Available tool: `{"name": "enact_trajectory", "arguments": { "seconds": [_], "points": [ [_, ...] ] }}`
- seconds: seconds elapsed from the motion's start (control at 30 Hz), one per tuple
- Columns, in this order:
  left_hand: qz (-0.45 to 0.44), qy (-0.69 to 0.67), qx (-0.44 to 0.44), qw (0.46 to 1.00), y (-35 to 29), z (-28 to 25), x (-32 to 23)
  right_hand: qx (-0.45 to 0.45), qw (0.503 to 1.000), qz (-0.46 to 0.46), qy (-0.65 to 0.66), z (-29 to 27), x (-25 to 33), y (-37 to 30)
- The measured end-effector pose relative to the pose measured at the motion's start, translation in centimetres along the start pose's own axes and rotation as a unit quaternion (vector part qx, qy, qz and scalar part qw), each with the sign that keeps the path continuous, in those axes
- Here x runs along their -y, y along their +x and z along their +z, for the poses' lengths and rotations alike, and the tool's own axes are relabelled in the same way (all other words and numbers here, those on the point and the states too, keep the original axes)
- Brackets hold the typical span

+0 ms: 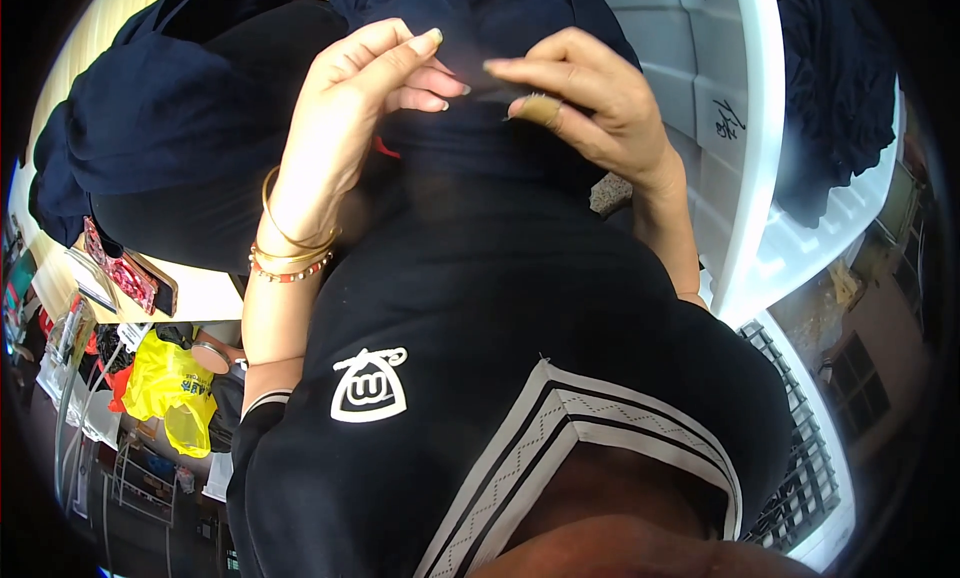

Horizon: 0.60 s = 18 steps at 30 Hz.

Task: The person trims threads from dark garments using thread clippers, pulls another garment from a plastic bin, and trims loose threads on it with the clippers.

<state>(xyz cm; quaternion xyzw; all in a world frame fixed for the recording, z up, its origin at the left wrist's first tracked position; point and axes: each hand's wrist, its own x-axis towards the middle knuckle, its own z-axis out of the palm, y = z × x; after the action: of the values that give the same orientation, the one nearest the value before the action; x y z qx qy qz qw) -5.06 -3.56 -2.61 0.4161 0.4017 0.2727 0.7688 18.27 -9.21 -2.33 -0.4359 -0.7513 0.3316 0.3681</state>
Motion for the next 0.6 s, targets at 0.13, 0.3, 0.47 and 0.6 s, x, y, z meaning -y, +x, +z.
{"name": "enact_trajectory", "arguments": {
  "seconds": [0.13, 0.3, 0.47, 0.6],
  "points": [
    [-0.010, -0.047, 0.016, 0.999, -0.9, 0.1, -0.2, -0.058, 0.997, -0.038, -0.019, 0.2, -0.6, 1.1],
    [0.009, -0.024, 0.027, 0.999, -1.1, -0.1, 0.0, -0.059, 0.988, -0.066, -0.123, 0.9, 0.0, 2.1],
    [0.084, 0.066, 0.032, 0.994, -1.1, 0.3, 0.3, -0.063, 0.990, -0.038, -0.118, 1.2, 0.6, 2.6],
    [0.104, 0.100, 0.022, 0.989, -1.4, 0.5, 0.4, -0.061, 0.986, -0.049, -0.147, 1.0, 1.3, 3.1]
  ]
}}
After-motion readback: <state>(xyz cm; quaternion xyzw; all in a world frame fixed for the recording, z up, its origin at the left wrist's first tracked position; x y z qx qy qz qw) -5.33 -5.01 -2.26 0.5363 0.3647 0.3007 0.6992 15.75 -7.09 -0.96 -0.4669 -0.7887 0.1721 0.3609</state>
